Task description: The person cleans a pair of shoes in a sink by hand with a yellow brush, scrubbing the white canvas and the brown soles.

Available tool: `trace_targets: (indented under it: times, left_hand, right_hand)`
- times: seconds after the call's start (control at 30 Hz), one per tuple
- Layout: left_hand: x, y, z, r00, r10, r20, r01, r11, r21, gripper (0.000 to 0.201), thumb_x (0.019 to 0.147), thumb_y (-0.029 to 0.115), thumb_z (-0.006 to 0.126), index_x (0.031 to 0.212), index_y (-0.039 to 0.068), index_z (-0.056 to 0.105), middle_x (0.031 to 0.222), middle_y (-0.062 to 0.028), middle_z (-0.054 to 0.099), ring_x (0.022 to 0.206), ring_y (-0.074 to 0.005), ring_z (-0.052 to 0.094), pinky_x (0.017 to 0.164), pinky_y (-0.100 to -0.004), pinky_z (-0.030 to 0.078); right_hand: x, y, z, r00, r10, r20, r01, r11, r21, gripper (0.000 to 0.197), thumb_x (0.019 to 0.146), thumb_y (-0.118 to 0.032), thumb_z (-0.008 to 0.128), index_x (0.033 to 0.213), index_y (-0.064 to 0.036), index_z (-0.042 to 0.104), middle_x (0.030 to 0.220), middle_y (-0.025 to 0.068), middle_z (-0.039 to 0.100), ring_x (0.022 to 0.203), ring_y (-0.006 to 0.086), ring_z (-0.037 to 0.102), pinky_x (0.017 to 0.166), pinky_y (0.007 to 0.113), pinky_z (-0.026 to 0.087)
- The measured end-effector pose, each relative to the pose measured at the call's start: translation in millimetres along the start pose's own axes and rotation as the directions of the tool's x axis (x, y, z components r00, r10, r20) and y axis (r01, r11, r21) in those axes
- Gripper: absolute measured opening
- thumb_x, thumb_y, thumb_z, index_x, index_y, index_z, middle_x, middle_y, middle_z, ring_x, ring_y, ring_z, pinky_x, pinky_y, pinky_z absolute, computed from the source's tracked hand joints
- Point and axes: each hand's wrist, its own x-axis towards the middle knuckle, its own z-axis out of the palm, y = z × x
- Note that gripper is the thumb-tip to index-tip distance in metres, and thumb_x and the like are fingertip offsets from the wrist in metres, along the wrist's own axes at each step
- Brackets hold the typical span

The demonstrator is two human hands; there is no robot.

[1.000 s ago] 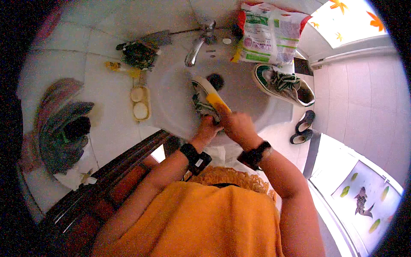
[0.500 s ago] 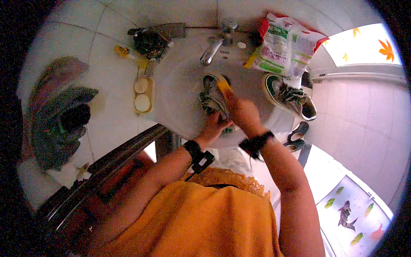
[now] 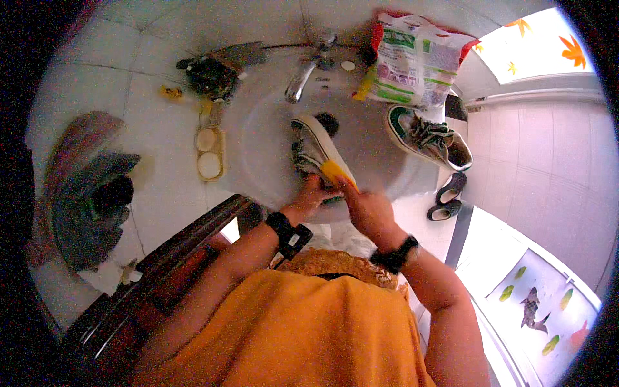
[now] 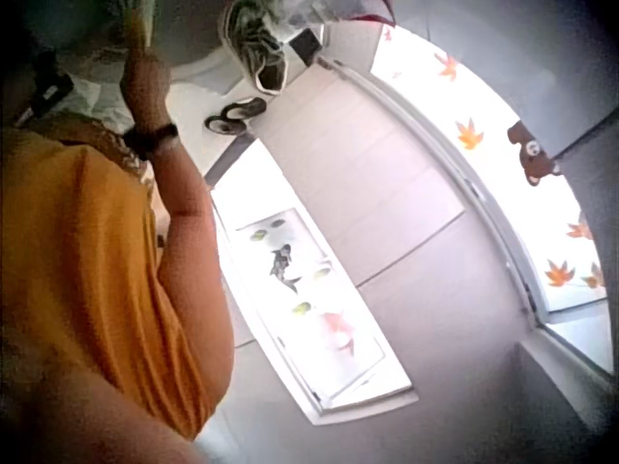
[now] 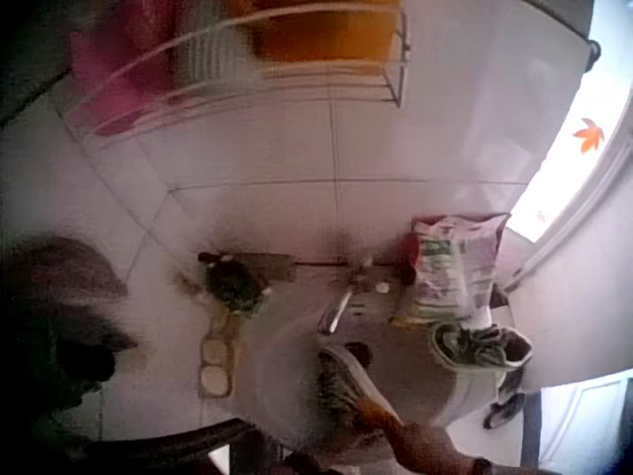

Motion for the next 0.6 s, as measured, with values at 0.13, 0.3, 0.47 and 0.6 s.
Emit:
trace_targets:
  times: [0.13, 0.3, 0.47, 0.6]
  left_hand:
    - [-6.2, 8.3, -4.0, 0.996, -0.084, 0.008, 0.084, 0.995, -0.051, 0.034, 0.076, 0.009, 0.066, 0.105, -0.001, 0.052, 0.097, -0.0038, 0.057, 0.090, -0.0150, 0.053, 0.079, -0.0291, 0.043]
    - [7.9, -0.5, -2.9, 0.999, -0.005, 0.047, 0.000, 0.994, 0.110, 0.029, 0.079, 0.008, 0.062, 0.104, -0.002, 0.052, 0.096, -0.0026, 0.057, 0.089, -0.0115, 0.051, 0.078, -0.0274, 0.041]
    - [16.7, 45.7, 20.1, 0.998, -0.057, -0.023, 0.049, 0.959, -0.278, 0.026, 0.085, 0.013, 0.056, 0.109, 0.002, 0.051, 0.102, -0.0036, 0.057, 0.093, -0.0150, 0.053, 0.083, -0.0302, 0.043]
    - [33.2, 77.7, 34.6, 0.990, -0.003, -0.142, -0.090, 0.759, -0.645, 0.026, 0.089, 0.016, 0.051, 0.112, 0.004, 0.050, 0.106, -0.0067, 0.057, 0.097, -0.0195, 0.056, 0.085, -0.0329, 0.047]
  right_hand:
    - [-41.6, 10.0, -5.4, 0.979, 0.088, 0.183, -0.087, 0.996, -0.008, 0.060, 0.078, -0.011, 0.053, 0.133, -0.0208, 0.031, 0.066, 0.0149, 0.059, 0.054, 0.0354, 0.057, 0.046, 0.046, 0.044]
    - [24.9, 14.5, 7.8, 0.994, 0.091, -0.068, -0.088, 0.995, 0.042, 0.059, 0.080, -0.011, 0.052, 0.133, -0.0215, 0.030, 0.063, 0.0157, 0.058, 0.054, 0.0360, 0.057, 0.047, 0.045, 0.045]
    - [21.8, -7.1, -34.8, 0.960, 0.227, -0.161, -0.218, 0.973, 0.074, 0.050, 0.083, -0.015, 0.051, 0.130, -0.0223, 0.037, 0.059, 0.0133, 0.056, 0.052, 0.0343, 0.055, 0.045, 0.044, 0.042]
    - [-11.9, -21.8, -62.9, 0.947, 0.300, -0.116, -0.297, 0.954, 0.040, 0.051, 0.085, -0.016, 0.049, 0.132, -0.0224, 0.032, 0.062, 0.0157, 0.058, 0.055, 0.0347, 0.058, 0.045, 0.045, 0.045]
